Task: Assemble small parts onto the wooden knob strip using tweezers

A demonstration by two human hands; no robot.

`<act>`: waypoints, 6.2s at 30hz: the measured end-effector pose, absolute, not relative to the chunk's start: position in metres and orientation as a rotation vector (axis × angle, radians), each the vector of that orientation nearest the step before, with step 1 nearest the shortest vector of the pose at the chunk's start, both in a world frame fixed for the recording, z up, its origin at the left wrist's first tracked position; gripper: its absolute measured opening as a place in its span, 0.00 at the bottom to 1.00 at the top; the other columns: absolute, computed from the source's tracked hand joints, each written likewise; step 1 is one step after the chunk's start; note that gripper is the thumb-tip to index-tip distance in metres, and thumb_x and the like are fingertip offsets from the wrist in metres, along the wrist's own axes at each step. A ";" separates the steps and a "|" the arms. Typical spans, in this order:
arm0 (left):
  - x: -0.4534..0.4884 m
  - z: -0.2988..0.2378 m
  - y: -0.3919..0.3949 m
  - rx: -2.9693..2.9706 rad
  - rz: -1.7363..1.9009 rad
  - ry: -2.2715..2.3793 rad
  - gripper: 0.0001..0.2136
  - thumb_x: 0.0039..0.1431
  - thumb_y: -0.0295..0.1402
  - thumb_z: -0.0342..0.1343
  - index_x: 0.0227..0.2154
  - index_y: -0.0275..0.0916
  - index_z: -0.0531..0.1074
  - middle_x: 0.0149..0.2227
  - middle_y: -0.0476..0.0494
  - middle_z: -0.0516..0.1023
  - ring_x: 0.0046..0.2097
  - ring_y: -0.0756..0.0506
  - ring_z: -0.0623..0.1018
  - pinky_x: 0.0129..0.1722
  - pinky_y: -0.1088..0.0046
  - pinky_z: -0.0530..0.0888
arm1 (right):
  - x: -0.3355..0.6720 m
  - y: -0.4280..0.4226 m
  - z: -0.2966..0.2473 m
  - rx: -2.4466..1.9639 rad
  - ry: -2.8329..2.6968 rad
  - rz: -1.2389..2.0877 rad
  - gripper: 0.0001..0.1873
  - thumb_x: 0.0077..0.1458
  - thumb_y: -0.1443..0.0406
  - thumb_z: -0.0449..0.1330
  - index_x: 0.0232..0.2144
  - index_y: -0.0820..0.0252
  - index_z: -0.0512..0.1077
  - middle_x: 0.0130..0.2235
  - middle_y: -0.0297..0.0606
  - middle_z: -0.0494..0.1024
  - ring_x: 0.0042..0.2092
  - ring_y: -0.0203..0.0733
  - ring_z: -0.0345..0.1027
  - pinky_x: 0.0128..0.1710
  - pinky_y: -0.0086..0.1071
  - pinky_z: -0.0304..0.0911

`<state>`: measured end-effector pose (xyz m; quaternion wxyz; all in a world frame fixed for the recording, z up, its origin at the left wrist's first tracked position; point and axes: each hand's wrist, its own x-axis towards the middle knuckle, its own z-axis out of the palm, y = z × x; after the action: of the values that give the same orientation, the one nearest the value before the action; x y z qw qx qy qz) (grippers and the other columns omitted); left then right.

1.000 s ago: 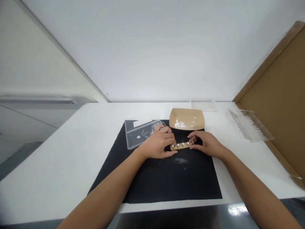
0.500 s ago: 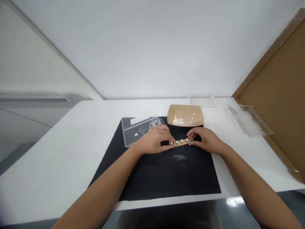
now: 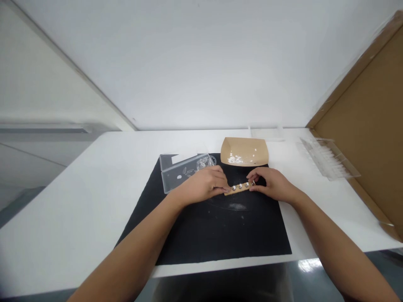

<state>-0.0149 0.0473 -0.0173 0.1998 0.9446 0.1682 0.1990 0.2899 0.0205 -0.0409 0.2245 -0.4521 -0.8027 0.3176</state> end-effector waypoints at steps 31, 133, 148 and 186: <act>0.018 -0.023 0.015 2.046 1.012 0.624 0.11 0.68 0.40 0.63 0.36 0.37 0.81 0.34 0.45 0.81 0.30 0.52 0.75 0.33 0.77 0.72 | 0.262 -0.010 -0.018 -0.933 -2.424 0.636 0.09 0.72 0.59 0.53 0.50 0.51 0.70 0.46 0.42 0.77 0.46 0.48 0.71 0.46 0.41 0.69; 0.020 -0.026 0.010 1.953 1.228 0.359 0.07 0.66 0.31 0.66 0.45 0.39 0.84 0.41 0.39 0.82 0.30 0.53 0.80 0.29 0.79 0.79 | 0.241 -0.029 -0.017 -0.659 -1.612 1.773 0.23 0.77 0.50 0.44 0.31 0.54 0.59 0.20 0.23 0.58 0.23 0.35 0.48 0.28 0.34 0.50; 0.023 -0.029 0.007 1.957 1.164 0.456 0.06 0.71 0.31 0.59 0.44 0.36 0.80 0.40 0.42 0.79 0.26 0.56 0.80 0.28 0.82 0.77 | 0.259 -0.023 -0.017 -0.947 -2.423 0.452 0.12 0.75 0.59 0.51 0.41 0.56 0.70 0.34 0.35 0.73 0.34 0.40 0.64 0.35 0.34 0.56; 0.036 -0.029 0.000 2.047 1.441 0.761 0.08 0.53 0.22 0.61 0.22 0.37 0.70 0.24 0.49 0.74 0.24 0.54 0.70 0.26 0.78 0.68 | 0.237 -0.033 -0.027 -1.146 -2.395 0.053 0.19 0.76 0.60 0.47 0.34 0.58 0.72 0.30 0.37 0.77 0.31 0.41 0.65 0.34 0.37 0.50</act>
<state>0.0363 0.0002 -0.0292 0.2593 0.7556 0.2807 0.5320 0.2373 -0.0330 -0.0268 0.2407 -0.4187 -0.8754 0.0193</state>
